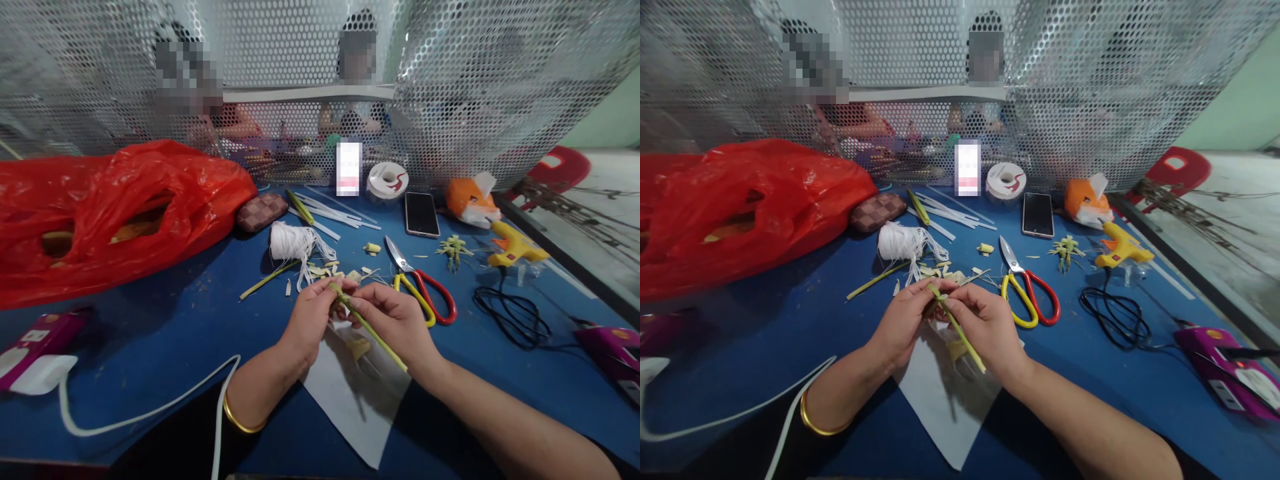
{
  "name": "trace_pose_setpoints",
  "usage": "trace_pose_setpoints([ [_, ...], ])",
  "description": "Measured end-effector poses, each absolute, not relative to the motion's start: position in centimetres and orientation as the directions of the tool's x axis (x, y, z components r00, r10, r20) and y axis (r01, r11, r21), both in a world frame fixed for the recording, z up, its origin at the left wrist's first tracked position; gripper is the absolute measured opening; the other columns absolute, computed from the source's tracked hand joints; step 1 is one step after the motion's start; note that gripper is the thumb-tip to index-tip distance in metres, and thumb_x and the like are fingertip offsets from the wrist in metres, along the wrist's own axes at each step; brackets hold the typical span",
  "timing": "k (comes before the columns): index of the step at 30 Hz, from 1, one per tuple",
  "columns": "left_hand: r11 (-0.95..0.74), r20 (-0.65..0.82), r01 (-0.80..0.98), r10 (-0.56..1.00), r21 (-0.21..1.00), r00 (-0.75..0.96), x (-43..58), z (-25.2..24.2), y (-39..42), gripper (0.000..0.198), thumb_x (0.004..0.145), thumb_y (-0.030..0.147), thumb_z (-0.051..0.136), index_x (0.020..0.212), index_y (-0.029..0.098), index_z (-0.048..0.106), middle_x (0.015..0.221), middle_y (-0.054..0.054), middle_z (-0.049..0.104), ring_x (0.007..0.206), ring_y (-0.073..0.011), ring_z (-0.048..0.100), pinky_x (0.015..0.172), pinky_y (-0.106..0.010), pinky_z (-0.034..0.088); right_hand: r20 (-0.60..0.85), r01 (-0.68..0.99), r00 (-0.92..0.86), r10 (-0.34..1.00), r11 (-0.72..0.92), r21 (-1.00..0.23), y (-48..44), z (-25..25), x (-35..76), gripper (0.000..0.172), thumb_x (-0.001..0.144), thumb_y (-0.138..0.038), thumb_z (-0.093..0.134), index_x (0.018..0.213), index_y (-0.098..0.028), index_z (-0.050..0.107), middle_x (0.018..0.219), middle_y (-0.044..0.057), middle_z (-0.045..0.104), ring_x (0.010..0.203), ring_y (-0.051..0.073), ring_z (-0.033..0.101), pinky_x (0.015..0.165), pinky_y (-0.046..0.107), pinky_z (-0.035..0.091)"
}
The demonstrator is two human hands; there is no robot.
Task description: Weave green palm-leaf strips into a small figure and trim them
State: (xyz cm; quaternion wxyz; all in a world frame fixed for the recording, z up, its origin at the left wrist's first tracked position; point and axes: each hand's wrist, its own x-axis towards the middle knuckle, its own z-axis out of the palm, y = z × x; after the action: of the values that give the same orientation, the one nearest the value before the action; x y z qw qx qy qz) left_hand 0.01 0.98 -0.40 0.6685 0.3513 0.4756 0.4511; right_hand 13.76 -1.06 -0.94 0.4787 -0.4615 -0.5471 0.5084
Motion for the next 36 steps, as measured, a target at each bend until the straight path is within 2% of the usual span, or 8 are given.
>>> trace_pose_setpoints([
  [5, 0.307, -0.290, -0.227, 0.951, 0.924, 0.102, 0.0, -0.2, 1.0, 0.016, 0.078, 0.026, 0.069, 0.085, 0.014, 0.078, 0.081, -0.006, 0.073, 0.071, -0.0138, 0.063, 0.066, -0.023, 0.047, 0.159, 0.185, -0.150, 0.976, 0.186, -0.965, -1.1, -1.0, 14.0, 0.017, 0.088, -0.028, 0.061, 0.074, -0.019, 0.066, 0.063, -0.001, 0.063, 0.059, 0.013, 0.058, 0.056, 0.025, 0.046],
  [8, 0.390, -0.365, -0.292, 0.921, 0.873, 0.140, -0.1, -0.1, 1.0, 0.018, 0.077, 0.025, 0.071, 0.088, 0.013, 0.078, 0.081, -0.008, 0.074, 0.064, -0.0131, 0.062, 0.060, -0.023, 0.048, 0.292, 0.290, -0.171, 0.941, 0.331, -0.898, -1.2, -1.0, 14.1, 0.014, 0.090, -0.022, 0.059, 0.080, -0.020, 0.068, 0.073, 0.001, 0.067, 0.068, 0.015, 0.062, 0.064, 0.027, 0.048],
  [14, 0.419, -0.367, -0.291, 0.904, 0.860, 0.218, -0.4, 0.0, 1.0, 0.024, 0.077, 0.025, 0.071, 0.096, 0.011, 0.078, 0.078, -0.008, 0.074, 0.059, -0.0099, 0.058, 0.053, -0.020, 0.044, 0.505, 0.538, -0.203, 0.839, 0.527, -0.658, -1.3, -1.1, 14.6, 0.011, 0.091, -0.021, 0.060, 0.099, -0.020, 0.067, 0.081, 0.004, 0.070, 0.075, 0.018, 0.065, 0.068, 0.031, 0.049],
  [17, 0.413, -0.350, -0.289, 0.904, 0.864, 0.246, -0.4, 0.0, 1.1, 0.024, 0.076, 0.025, 0.071, 0.095, 0.011, 0.078, 0.078, -0.009, 0.074, 0.060, -0.0109, 0.058, 0.056, -0.022, 0.046, 0.613, 0.611, -0.238, 0.753, 0.607, -0.508, -1.3, -1.1, 14.7, 0.028, 0.092, -0.017, 0.059, 0.120, -0.017, 0.061, 0.083, 0.005, 0.071, 0.074, 0.019, 0.065, 0.069, 0.033, 0.048],
  [21, 0.435, -0.372, -0.295, 0.895, 0.851, 0.245, -0.5, 0.3, 1.2, 0.024, 0.076, 0.024, 0.071, 0.094, 0.011, 0.079, 0.075, -0.008, 0.074, 0.060, -0.0114, 0.060, 0.059, -0.022, 0.048, 0.670, 0.645, -0.371, 0.643, 0.697, -0.313, -1.1, -0.8, 14.7, 0.022, 0.094, -0.012, 0.054, 0.112, -0.013, 0.067, 0.080, 0.006, 0.070, 0.072, 0.019, 0.064, 0.068, 0.034, 0.047],
  [24, 0.459, -0.404, -0.254, 0.882, 0.851, 0.241, -0.6, 0.6, 1.1, 0.024, 0.077, 0.024, 0.070, 0.096, 0.012, 0.079, 0.079, -0.009, 0.074, 0.063, -0.0120, 0.061, 0.060, -0.022, 0.049, 0.689, 0.665, -0.394, 0.609, 0.706, -0.244, -0.9, -0.5, 14.7, 0.020, 0.094, -0.013, 0.053, 0.106, -0.013, 0.070, 0.078, 0.006, 0.070, 0.070, 0.018, 0.064, 0.069, 0.034, 0.047],
  [29, 0.463, -0.402, -0.211, 0.873, 0.861, 0.275, -0.7, 0.7, 1.1, 0.025, 0.077, 0.025, 0.071, 0.097, 0.013, 0.079, 0.082, -0.010, 0.075, 0.061, -0.0117, 0.060, 0.051, -0.019, 0.044, 0.693, 0.637, -0.349, 0.631, 0.702, -0.318, -0.8, -0.5, 14.8, 0.019, 0.095, -0.012, 0.053, 0.100, -0.016, 0.071, 0.080, 0.005, 0.070, 0.072, 0.018, 0.063, 0.069, 0.034, 0.046],
  [36, 0.469, -0.385, -0.234, 0.863, 0.852, 0.329, -0.5, 0.7, 1.2, 0.036, 0.070, 0.038, 0.081, 0.096, 0.014, 0.079, 0.077, -0.008, 0.074, 0.060, -0.0122, 0.060, 0.062, -0.025, 0.050, 0.649, 0.517, -0.215, 0.730, 0.648, -0.559, -0.9, -0.6, 14.8, 0.017, 0.092, -0.013, 0.057, 0.097, -0.022, 0.071, 0.087, 0.005, 0.070, 0.084, 0.020, 0.066, 0.073, 0.035, 0.047],
])
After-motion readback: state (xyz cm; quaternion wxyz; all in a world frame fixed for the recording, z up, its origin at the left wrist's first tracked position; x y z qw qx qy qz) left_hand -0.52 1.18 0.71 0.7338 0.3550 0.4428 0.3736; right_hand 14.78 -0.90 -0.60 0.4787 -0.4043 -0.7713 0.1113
